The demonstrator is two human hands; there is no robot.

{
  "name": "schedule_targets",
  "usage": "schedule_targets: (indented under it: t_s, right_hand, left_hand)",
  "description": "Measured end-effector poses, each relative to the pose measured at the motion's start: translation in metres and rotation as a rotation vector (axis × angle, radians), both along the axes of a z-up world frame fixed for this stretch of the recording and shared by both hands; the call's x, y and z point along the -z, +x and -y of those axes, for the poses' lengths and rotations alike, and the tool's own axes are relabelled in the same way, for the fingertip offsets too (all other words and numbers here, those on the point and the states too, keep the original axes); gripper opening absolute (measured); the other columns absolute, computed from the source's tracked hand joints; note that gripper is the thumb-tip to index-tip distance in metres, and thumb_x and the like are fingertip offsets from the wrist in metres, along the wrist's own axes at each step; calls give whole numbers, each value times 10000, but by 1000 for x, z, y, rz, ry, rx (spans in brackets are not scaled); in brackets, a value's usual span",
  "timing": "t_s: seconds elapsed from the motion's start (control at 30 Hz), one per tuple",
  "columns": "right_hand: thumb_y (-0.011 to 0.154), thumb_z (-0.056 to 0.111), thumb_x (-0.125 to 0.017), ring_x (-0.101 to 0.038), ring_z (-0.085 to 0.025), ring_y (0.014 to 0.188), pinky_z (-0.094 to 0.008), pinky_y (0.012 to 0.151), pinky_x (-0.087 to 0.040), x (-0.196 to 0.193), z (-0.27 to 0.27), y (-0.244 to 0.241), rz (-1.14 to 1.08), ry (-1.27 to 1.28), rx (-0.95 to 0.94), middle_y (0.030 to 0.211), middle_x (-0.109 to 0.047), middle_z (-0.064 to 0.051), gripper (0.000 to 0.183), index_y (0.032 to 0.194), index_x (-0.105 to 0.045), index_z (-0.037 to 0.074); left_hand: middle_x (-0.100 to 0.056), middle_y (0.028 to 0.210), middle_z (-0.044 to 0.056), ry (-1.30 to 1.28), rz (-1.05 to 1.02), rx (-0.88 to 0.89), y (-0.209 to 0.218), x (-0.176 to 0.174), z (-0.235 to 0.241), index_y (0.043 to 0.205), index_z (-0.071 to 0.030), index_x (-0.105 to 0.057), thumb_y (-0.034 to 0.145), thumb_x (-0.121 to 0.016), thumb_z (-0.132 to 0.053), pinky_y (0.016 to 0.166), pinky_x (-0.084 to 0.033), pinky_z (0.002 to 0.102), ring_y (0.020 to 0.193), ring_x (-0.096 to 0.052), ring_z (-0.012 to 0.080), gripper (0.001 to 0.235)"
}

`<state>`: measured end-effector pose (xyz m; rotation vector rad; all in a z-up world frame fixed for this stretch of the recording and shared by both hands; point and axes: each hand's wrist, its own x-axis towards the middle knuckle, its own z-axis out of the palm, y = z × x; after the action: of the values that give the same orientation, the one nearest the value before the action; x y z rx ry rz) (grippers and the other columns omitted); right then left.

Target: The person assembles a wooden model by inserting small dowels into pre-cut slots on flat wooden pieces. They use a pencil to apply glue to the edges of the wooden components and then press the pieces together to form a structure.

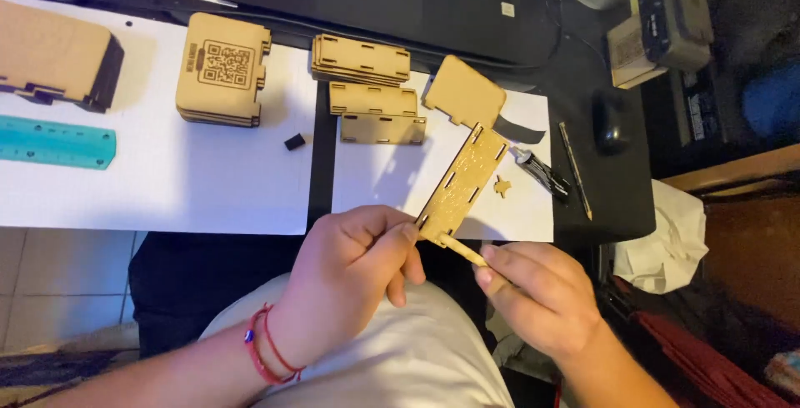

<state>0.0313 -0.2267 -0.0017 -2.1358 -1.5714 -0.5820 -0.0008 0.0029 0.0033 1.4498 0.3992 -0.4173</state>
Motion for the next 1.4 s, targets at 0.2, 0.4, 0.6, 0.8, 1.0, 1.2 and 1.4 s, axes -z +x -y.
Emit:
schedule_targets:
  t_s: [0.2,0.4,0.6,0.8,1.0,1.2,1.4]
  right_hand:
    - [844,-67,-711,-689,-335,750,-355,646,-627,0,0,4,-1,11,-66,970,-651,-233,83,791,-648,-66]
    - [830,-82,-715,-683,-343,747,-361,643,-646,0,2,2,-36,31,-78,958,-641,-243,154,739,-592,-69]
    - [816,-74,-710,-668,-321,700,-358,634,-618,-1,7,7,24,85,39,886,-653,-234,166,692,-604,-46]
    - [837,-64,-712,-688,-317,739,-351,635,-652,-3,8,10,28,88,-30,965,-656,-244,166,741,-577,-61]
    - [824,-96,-697,-677,-342,723,-377,640,-634,-10,23,33,164,158,62,878,-650,-263,93,796,-613,-69]
    - [831,-64,-687,-670,-325,712,-368,648,-627,-20,11,24,136,131,47,885,-658,-239,125,739,-604,-41]
    - [787,-131,-727,-674,-304,671,-384,643,-655,-11,37,34,168,205,63,859,-647,-259,179,807,-571,-46]
  left_hand:
    - [-683,508,70,-154,62,-56,0,12,7,621,-14,-677,882,-585,-106,499,-469,258,368,-538,132,292]
    - [-662,479,68,-111,41,-38,0,9,5,588,-22,-672,888,-564,-134,494,-450,268,370,-550,135,338]
    - [-599,397,71,8,8,-12,-1,1,4,558,-55,-702,877,-598,-197,577,-476,262,412,-570,145,365]
    - [-614,399,44,65,47,13,-4,6,4,549,-77,-713,879,-593,-211,624,-474,256,465,-571,127,375]
    - [-622,381,19,86,123,12,-9,15,5,539,-98,-712,866,-600,-232,646,-503,255,478,-589,120,371]
    - [-628,418,-4,187,90,55,-10,10,6,526,-122,-701,859,-586,-212,613,-484,246,496,-615,107,364]
    - [-627,411,-4,236,27,55,-8,7,2,526,-128,-712,851,-590,-245,629,-476,250,502,-612,111,367]
